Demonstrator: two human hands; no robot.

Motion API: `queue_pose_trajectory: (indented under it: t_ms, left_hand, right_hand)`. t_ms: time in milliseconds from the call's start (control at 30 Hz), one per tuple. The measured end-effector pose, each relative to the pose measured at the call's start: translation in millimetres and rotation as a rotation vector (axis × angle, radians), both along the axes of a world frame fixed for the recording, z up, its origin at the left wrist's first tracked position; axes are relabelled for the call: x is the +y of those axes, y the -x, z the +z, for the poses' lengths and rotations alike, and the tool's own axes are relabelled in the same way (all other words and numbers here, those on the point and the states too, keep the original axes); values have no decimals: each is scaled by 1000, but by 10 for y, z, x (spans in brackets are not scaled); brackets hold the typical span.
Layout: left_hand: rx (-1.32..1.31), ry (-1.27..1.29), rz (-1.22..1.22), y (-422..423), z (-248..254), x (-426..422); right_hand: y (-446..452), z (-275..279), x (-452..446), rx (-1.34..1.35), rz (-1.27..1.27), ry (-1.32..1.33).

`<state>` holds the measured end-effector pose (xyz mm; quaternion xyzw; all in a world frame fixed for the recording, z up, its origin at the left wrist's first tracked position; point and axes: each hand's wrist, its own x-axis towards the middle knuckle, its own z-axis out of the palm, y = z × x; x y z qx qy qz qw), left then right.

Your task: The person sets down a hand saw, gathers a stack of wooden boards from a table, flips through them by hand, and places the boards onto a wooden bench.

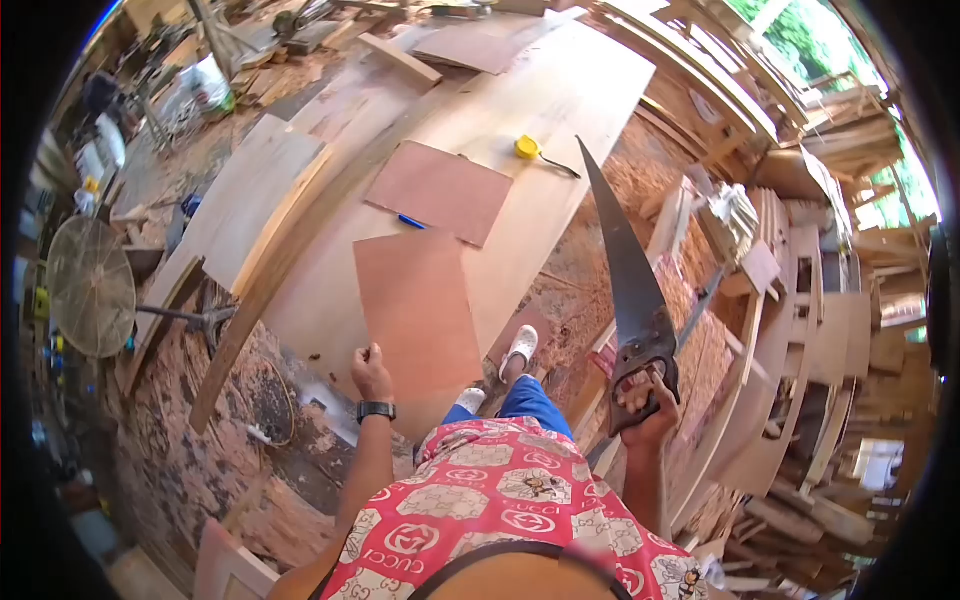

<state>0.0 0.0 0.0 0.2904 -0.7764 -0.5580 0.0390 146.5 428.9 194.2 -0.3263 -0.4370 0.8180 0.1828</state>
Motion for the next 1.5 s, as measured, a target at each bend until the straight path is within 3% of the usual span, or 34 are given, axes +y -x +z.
queue_pose_trajectory:
  t_ms: [67, 100, 200, 367, 500, 567, 667, 700, 767, 833, 900, 967, 1067, 1167, 1200, 1233, 1267, 1300, 1367, 1433, 1500]
  left_hand:
    - [79, -253, 202, 87, -74, 143]
    - [30, -134, 224, -42, 183, -280]
    - [81, -376, 404, 668, 199, 420]
    - [-14, -370, 423, 1447, 104, 1001]
    - [42, -459, 502, 2400, 530, 1828]
    - [211, -541, 366, 2838, 556, 2105]
    - [99, -413, 415, 3725, 1002, 2684]
    - [54, -411, 446, 4117, 947, 2787]
    - [30, -337, 299, 4874, 376, 2670]
    - [45, -476, 426, 5322, 799, 2979]
    - [106, -522, 558, 5886, 786, 3147]
    - [169, -448, 569, 6443, 739, 3261]
    - [34, -382, 476, 7243, 582, 3289]
    - [11, -238, 534, 7650, 594, 3414]
    - [-33, -191, 449, 7767, 543, 3436]
    - [-67, -151, 364, 7948, 460, 3433]
    - [-266, 53, 260, 8234, 11, 3237]
    - [-272, 42, 260, 8322, -123, 3197]
    - [-74, -48, 296, 8287, -338, 3371]
    - [96, -272, 472, 8156, -143, 3661]
    - [231, -379, 480, 8090, -60, 3752]
  right_hand:
    - [166, 71, 215, 184, 69, 107]
    - [212, -167, 38, 123, 74, 223]
    - [760, -317, 691, 143, 13, 210]
    - [1324, -360, 1377, 169, 0, 386]
    - [1893, -254, 1894, 258, 60, 383]
    - [2084, -212, 2101, 253, 84, 408]
    - [2608, -98, 2485, 261, 105, 380]
    - [2701, -77, 2531, 282, 93, 379]
    - [2888, -75, 2672, 303, 92, 376]
    - [3089, -118, 2858, 328, 136, 352]
    - [3366, -153, 3082, 335, 183, 318]
    - [3682, -57, 3256, 396, 247, 327]
    - [4240, -78, 3567, 379, 258, 318]
    - [4793, -153, 3850, 353, 299, 334]
    - [5002, -161, 3923, 347, 266, 423]
    - [5246, -181, 4002, 348, 236, 508]
    - [5466, -234, 4079, 338, 221, 519]
    - [5697, -363, 4160, 332, 224, 508]
    - [6079, -659, 4338, 335, 127, 692]
    - [6523, -784, 4341, 344, 151, 696]
    - [6902, -1015, 4359, 286, 101, 713]
